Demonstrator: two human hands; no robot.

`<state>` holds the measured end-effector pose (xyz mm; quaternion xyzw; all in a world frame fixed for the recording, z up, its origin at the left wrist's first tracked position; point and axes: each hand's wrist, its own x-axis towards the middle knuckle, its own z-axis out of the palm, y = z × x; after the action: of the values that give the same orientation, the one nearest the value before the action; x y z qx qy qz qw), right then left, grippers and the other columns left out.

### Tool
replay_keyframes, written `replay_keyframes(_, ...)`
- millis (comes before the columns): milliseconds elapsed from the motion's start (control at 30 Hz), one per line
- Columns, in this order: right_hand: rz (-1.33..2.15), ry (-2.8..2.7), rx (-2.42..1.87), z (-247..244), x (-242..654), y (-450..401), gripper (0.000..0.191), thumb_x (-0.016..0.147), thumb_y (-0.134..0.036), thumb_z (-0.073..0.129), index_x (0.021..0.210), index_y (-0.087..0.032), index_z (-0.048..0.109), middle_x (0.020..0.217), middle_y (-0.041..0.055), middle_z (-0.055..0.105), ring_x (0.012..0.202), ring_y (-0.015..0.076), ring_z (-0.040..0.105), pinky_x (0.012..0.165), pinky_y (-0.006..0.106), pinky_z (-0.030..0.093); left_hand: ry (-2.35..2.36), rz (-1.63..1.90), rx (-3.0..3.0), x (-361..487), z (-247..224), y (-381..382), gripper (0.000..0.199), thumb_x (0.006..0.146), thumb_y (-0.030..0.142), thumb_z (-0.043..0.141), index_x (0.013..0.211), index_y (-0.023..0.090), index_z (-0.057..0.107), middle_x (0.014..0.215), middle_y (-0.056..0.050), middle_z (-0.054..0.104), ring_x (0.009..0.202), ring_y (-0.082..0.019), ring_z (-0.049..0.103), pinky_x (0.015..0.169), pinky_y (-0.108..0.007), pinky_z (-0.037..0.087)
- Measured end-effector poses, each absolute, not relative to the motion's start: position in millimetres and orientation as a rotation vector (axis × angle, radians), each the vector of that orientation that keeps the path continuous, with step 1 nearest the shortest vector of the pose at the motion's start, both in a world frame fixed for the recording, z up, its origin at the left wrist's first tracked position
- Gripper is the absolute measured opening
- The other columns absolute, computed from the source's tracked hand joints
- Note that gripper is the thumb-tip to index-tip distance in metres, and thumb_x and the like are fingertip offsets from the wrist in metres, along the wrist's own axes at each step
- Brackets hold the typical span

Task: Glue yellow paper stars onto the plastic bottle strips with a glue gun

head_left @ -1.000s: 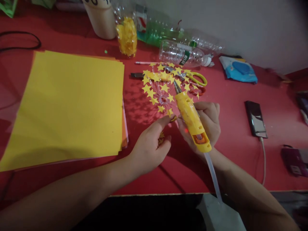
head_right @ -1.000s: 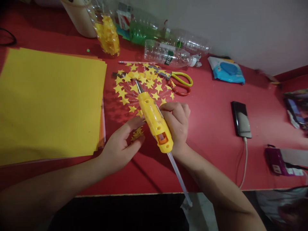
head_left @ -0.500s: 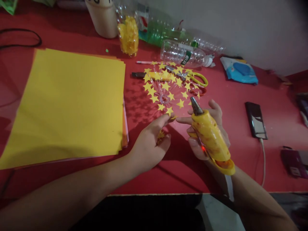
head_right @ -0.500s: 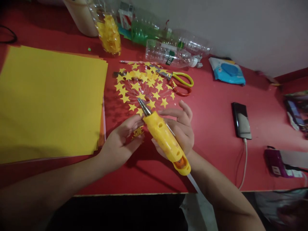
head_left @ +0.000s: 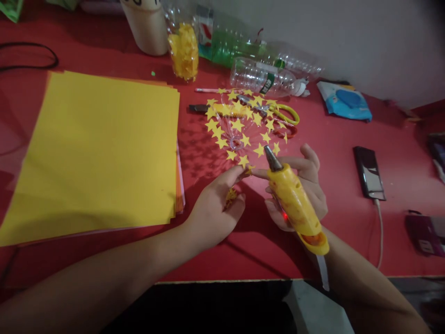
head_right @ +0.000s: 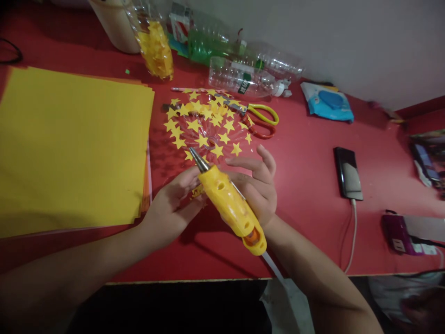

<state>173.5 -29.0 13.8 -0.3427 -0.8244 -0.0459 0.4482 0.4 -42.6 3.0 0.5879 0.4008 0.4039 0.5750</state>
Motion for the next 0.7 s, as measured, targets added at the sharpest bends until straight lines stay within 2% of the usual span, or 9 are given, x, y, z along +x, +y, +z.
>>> replay_keyframes(400,-0.186,-2.107,-0.856,16,176,-29,0.009,0.087,-0.017,0.052,0.082,-0.024,0.055,0.079,0.0005,0.075,0.089,0.0245,0.069,0.106,0.055,0.040,0.925,0.958,1.285,1,7,-43,0.044,0.082,0.015,0.054,0.126,0.013,0.054,0.132,-0.014,0.061,0.122,-0.027,0.059,0.108,-0.044,0.046)
replay_keyframes(600,-0.136,-2.085,-0.884,19,177,-31,0.007,0.089,-0.026,0.051,0.085,-0.028,0.055,0.077,0.0000,0.073,0.090,0.0252,0.068,0.105,0.058,0.041,0.934,0.948,1.300,1,4,-42,0.047,0.081,0.017,0.053,0.128,0.011,0.052,0.133,-0.014,0.061,0.127,-0.027,0.055,0.111,-0.045,0.043)
replay_keyframes(700,0.020,-2.084,-1.003,16,186,-35,0.004,0.089,-0.029,0.053,0.091,-0.029,0.057,0.084,0.0013,0.071,0.101,0.0280,0.067,0.107,0.060,0.039,0.968,0.928,1.306,0,4,-42,0.052,0.082,0.019,0.052,0.133,0.015,0.047,0.137,-0.013,0.058,0.131,-0.026,0.052,0.111,-0.046,0.042)
